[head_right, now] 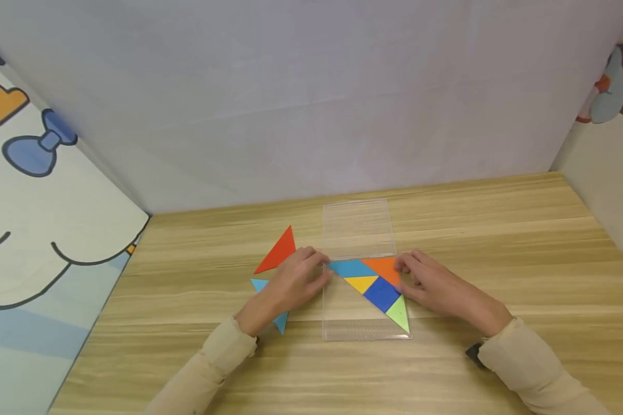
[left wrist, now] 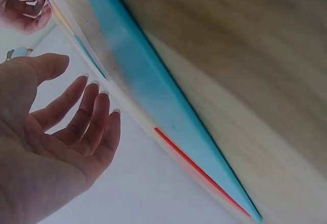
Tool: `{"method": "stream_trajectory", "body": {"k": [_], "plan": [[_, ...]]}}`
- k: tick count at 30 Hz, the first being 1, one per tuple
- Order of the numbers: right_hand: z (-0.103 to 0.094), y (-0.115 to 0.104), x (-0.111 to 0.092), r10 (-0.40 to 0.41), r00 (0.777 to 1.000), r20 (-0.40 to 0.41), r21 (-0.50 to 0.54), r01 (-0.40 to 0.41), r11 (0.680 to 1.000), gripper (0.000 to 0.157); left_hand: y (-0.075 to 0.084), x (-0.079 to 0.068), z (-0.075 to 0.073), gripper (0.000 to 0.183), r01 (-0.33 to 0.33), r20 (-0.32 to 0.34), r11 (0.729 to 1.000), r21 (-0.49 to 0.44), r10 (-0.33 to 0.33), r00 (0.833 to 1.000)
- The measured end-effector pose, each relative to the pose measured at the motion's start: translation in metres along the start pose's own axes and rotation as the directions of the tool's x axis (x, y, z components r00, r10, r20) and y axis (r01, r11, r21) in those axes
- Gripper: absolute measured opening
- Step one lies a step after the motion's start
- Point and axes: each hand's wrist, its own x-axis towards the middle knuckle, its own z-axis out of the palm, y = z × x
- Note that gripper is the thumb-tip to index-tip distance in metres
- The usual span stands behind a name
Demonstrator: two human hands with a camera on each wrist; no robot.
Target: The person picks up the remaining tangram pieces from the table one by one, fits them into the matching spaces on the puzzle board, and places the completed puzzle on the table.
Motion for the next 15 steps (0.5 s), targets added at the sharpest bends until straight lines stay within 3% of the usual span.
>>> {"method": "stream_trajectory", "body": {"k": [15], "plan": [[0.0,0.0,-0.001,0.014,1.0,0.006,0.005,-0.014,1.0,0.028,-0.004,-0.018,-0.007,0.022,0.078,-0.04,0.995,0.057,-0.076,0.996]]}}
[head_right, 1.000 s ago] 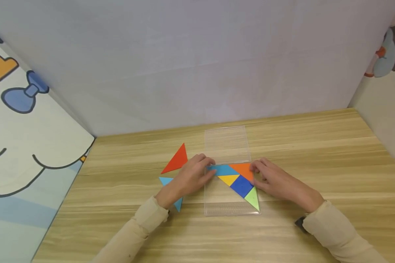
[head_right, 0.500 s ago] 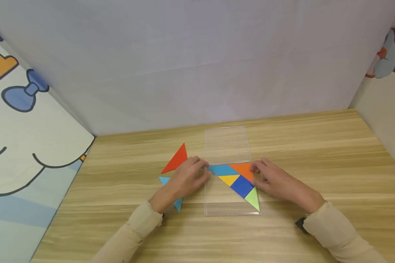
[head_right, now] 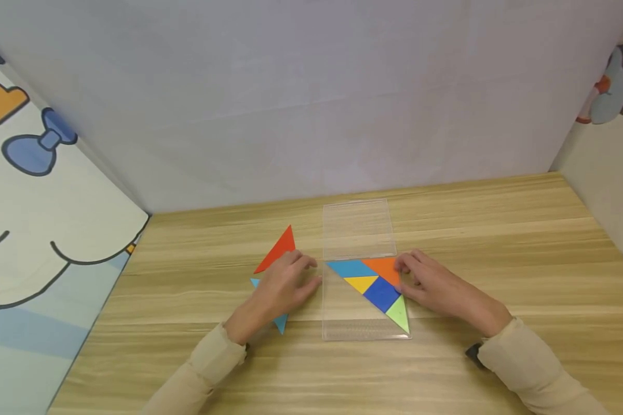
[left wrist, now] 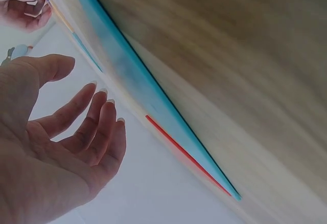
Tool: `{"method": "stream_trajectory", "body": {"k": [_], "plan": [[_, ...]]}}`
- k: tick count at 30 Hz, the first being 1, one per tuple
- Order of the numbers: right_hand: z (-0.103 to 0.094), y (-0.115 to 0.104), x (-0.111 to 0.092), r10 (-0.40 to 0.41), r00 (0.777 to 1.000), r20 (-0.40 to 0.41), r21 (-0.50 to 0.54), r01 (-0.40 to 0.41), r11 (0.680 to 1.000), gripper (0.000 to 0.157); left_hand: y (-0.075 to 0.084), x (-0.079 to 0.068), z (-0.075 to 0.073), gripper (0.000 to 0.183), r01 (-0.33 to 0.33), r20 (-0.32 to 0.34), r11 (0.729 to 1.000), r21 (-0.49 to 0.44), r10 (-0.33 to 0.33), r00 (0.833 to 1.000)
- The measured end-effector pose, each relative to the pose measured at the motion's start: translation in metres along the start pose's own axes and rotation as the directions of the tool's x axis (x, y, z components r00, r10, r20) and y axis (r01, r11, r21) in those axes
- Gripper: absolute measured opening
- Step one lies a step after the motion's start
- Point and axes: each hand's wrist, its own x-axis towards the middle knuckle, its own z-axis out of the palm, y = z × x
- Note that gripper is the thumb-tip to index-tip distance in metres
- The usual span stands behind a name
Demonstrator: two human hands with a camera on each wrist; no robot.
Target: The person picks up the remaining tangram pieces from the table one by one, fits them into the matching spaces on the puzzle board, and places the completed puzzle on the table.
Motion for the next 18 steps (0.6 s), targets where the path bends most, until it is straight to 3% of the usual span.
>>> {"method": "stream_trajectory", "body": {"k": [9,18], "plan": [[0.0,0.0,0.0,0.007,1.0,0.008,0.007,-0.007,1.0,0.027,-0.002,-0.007,-0.003,0.023,0.019,-0.024,1.0,0.002,-0.019,1.0],[0.0,0.001,0.0,0.006,1.0,0.009,0.005,-0.006,1.0,0.027,-0.002,-0.013,-0.007,0.025,0.062,-0.047,0.996,0.064,-0.059,0.997]]}}
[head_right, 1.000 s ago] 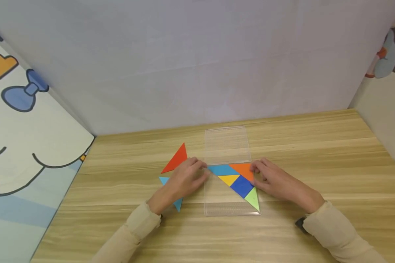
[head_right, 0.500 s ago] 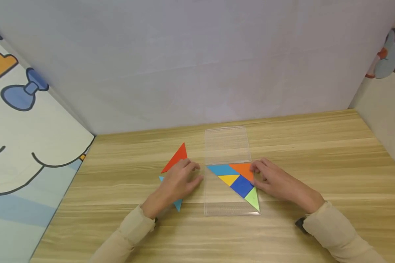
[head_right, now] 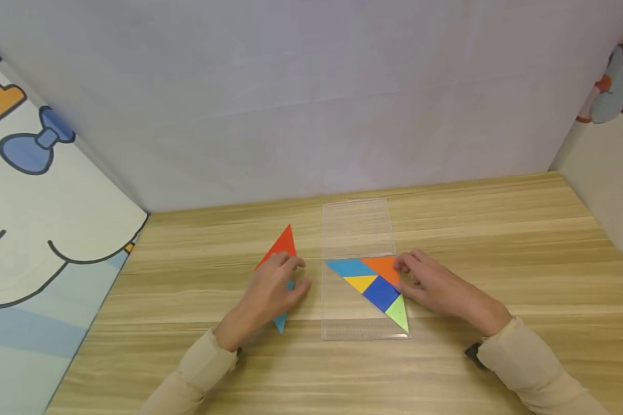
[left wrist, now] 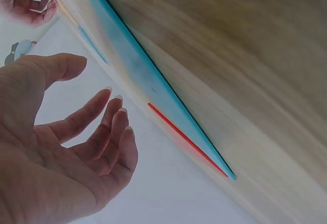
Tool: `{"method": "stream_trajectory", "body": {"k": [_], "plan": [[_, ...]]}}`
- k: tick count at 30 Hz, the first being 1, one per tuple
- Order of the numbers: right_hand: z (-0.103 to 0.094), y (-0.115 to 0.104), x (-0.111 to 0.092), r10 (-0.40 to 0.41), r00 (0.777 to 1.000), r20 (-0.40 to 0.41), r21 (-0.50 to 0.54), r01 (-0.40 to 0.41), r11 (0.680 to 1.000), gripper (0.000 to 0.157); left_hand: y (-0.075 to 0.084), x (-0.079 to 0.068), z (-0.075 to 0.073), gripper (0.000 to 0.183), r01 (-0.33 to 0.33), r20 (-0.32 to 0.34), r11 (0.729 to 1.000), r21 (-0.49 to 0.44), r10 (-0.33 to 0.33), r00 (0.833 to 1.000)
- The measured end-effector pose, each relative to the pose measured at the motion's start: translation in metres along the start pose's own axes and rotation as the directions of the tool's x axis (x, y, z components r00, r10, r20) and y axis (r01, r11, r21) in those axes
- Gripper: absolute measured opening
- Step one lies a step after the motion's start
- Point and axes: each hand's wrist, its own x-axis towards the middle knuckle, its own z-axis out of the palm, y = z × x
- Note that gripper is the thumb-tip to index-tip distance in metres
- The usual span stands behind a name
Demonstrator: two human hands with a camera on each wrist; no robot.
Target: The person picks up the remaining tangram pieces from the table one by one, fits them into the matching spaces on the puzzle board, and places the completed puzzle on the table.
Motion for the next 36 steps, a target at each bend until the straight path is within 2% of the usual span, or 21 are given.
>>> {"method": "stream_trajectory", "body": {"k": [4,10,22,32,36], "plan": [[0.0,0.0,0.0,-0.001,1.0,0.001,0.001,0.001,1.0,0.027,0.0,-0.003,-0.003,0.026,0.024,-0.013,0.999,0.032,-0.023,1.0],[0.001,0.0,0.0,0.001,1.0,0.002,0.0,-0.001,1.0,0.027,0.0,-0.008,-0.006,0.027,0.095,0.003,0.992,0.079,-0.096,0.995],[0.001,0.0,0.0,-0.012,1.0,-0.008,-0.015,0.012,1.0,0.027,0.001,-0.018,-0.01,0.023,0.184,0.021,0.979,0.082,-0.186,0.982],[0.0,0.0,0.0,-0.003,1.0,-0.003,-0.012,0.003,1.0,0.028,0.0,-0.025,-0.012,0.025,0.217,0.031,0.97,0.109,-0.222,0.975],[0.001,0.0,0.0,-0.01,1.0,-0.005,-0.01,0.01,1.0,0.028,0.002,-0.027,-0.012,0.025,0.24,0.055,0.964,0.112,-0.248,0.967]]}}
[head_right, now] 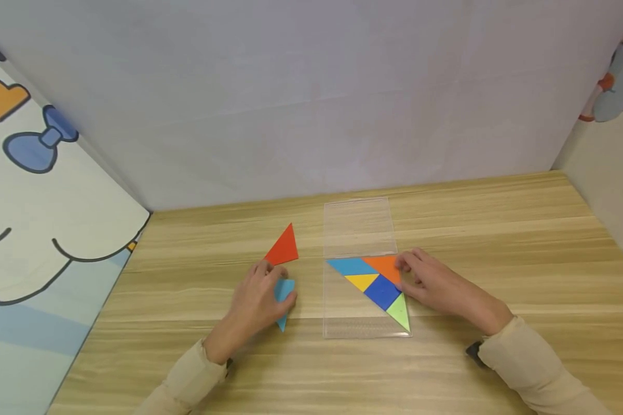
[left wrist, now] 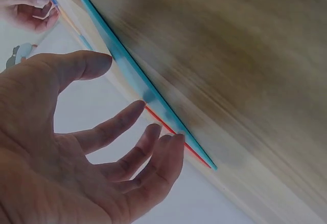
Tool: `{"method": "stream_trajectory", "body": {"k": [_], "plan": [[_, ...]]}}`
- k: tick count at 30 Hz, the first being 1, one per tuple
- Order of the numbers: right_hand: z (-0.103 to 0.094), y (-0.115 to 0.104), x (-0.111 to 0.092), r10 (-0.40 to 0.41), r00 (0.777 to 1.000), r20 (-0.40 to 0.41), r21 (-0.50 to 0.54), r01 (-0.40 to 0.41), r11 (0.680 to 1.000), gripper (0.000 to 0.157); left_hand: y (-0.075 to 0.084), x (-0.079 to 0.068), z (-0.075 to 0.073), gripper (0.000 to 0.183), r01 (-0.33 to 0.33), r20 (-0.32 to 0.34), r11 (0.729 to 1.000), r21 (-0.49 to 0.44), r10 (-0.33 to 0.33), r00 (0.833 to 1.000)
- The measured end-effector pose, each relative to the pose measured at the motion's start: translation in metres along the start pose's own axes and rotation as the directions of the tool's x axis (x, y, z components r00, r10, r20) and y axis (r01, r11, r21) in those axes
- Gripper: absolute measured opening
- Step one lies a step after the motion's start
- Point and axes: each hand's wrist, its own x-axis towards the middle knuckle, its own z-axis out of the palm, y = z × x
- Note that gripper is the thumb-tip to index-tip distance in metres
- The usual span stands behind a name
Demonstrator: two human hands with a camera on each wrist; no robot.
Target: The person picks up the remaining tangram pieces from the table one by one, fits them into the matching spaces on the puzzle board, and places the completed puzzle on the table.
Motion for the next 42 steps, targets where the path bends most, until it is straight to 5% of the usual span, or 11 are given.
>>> {"method": "stream_trajectory", "body": {"k": [25,34,42], "plan": [[-0.0004,-0.0006,-0.0001,0.022,1.0,0.007,0.007,-0.022,1.0,0.027,0.005,-0.003,-0.0049,0.019,-0.098,0.093,0.995,0.018,0.096,0.991],[-0.0008,-0.001,0.0003,0.027,1.0,0.01,0.013,-0.027,1.0,0.025,0.0053,-0.0059,-0.0004,0.022,-0.227,-0.01,0.961,0.16,0.231,0.973],[-0.0011,-0.0018,0.0,0.03,0.999,0.012,0.015,-0.03,0.999,0.025,0.0047,-0.0072,-0.0008,0.024,-0.286,-0.038,0.941,0.181,0.297,0.954]]}}
